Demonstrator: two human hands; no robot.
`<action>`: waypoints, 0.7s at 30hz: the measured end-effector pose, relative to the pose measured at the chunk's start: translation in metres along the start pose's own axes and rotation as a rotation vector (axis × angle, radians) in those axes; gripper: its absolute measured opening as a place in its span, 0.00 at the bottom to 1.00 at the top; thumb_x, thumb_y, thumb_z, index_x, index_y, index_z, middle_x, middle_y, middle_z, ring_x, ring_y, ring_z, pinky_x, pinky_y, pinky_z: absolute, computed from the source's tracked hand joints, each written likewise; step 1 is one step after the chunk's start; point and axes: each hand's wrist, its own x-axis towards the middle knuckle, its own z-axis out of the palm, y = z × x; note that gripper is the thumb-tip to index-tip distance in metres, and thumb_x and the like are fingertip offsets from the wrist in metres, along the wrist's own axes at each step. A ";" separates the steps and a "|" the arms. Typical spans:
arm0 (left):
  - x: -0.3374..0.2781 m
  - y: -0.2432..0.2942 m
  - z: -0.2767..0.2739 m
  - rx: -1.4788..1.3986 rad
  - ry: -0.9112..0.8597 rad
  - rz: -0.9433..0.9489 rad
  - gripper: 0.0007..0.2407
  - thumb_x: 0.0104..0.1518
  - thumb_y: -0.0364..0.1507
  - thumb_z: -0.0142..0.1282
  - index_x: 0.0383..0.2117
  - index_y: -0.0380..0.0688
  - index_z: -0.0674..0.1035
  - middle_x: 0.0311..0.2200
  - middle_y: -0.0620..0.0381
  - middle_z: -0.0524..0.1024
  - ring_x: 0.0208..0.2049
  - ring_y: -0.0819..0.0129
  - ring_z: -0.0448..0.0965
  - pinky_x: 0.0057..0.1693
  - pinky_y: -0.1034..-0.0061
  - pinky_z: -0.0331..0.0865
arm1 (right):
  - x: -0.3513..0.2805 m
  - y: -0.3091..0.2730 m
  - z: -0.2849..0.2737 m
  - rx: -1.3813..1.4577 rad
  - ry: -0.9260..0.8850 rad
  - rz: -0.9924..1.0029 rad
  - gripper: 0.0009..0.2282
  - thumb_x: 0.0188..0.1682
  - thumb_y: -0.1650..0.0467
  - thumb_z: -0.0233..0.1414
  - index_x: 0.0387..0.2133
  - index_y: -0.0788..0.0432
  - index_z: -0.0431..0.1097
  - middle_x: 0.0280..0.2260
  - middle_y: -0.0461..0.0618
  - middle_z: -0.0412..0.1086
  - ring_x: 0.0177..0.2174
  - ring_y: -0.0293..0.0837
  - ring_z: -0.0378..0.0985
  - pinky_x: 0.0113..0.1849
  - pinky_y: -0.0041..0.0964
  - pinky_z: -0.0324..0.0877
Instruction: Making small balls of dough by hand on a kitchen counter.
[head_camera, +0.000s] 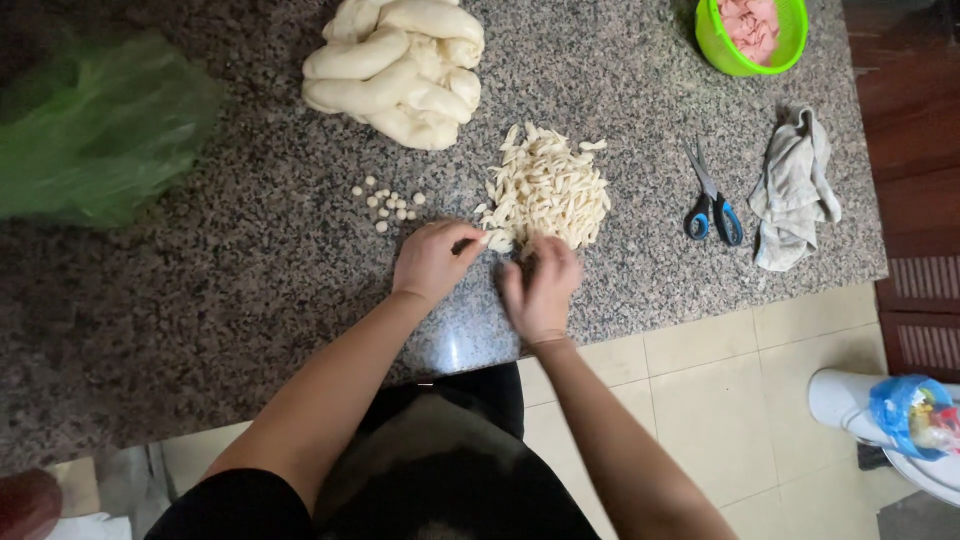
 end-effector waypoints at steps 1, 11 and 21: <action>0.000 -0.002 0.001 -0.002 -0.002 0.004 0.03 0.62 0.29 0.59 0.38 0.49 0.84 0.35 0.57 0.84 0.40 0.58 0.84 0.47 0.64 0.79 | 0.002 -0.016 0.000 -0.004 0.003 0.001 0.21 0.50 0.60 0.54 0.55 0.55 0.65 0.52 0.54 0.60 0.54 0.51 0.63 0.56 0.48 0.58; 0.001 -0.010 0.004 -0.009 -0.011 0.042 0.02 0.60 0.30 0.62 0.34 0.51 0.84 0.37 0.63 0.84 0.42 0.63 0.83 0.49 0.69 0.78 | 0.021 -0.064 -0.010 0.351 -0.055 0.113 0.06 0.56 0.70 0.50 0.41 0.57 0.73 0.39 0.54 0.72 0.43 0.58 0.76 0.47 0.50 0.70; 0.003 0.015 -0.023 -0.131 -0.003 0.187 0.06 0.64 0.31 0.58 0.39 0.45 0.86 0.37 0.55 0.85 0.39 0.58 0.84 0.46 0.67 0.79 | 0.016 -0.057 -0.001 0.411 0.005 0.199 0.04 0.52 0.72 0.56 0.38 0.57 0.77 0.36 0.53 0.74 0.39 0.56 0.78 0.43 0.47 0.72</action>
